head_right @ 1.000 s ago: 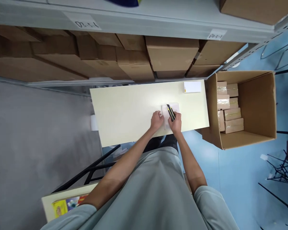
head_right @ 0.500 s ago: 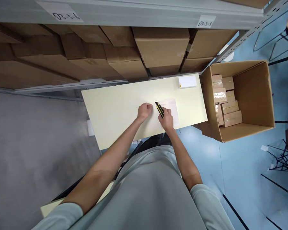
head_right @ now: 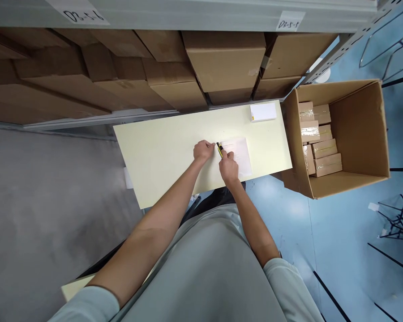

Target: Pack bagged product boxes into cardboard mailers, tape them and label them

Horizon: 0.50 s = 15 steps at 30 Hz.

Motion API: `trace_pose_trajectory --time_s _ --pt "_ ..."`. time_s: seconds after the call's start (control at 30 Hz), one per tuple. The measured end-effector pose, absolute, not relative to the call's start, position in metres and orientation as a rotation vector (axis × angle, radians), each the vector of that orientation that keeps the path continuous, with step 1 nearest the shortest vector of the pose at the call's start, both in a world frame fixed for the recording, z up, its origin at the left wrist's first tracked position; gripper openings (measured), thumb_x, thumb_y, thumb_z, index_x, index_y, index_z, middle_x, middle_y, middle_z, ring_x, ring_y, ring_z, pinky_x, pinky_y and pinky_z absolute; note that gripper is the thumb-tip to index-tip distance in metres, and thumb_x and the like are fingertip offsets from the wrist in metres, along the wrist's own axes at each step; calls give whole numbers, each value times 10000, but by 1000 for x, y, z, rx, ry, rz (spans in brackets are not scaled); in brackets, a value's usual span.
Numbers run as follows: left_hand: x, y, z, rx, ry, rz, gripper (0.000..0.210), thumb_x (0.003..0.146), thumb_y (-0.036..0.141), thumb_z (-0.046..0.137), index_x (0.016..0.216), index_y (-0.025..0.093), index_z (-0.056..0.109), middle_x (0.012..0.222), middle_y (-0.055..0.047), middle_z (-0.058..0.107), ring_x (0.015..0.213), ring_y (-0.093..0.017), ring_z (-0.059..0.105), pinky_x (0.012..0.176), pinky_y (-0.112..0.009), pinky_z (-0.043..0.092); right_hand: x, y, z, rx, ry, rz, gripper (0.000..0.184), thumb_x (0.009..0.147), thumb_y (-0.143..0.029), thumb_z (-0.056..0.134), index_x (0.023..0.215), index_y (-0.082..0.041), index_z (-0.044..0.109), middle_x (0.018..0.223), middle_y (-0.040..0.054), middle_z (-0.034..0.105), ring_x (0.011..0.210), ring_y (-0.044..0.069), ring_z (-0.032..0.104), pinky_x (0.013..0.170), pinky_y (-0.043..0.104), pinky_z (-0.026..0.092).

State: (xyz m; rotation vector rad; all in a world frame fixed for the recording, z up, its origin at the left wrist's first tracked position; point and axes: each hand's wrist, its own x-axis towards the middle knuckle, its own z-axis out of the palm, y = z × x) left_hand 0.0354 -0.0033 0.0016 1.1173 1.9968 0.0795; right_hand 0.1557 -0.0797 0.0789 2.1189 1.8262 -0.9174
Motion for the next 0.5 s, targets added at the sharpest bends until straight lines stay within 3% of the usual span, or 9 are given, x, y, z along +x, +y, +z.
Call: trace_pose_trajectory --time_s 0.5 --pt "36 -3 -6 1098 2001 95 191 1013 428 671 958 249 711 1187 -85 793 1137 -266 701 968 -369 531 153 -95 76 2102 1824 -839 541 1111 -152 338 1636 -241 432 1402 162 511 918 213 712 838 367 593"
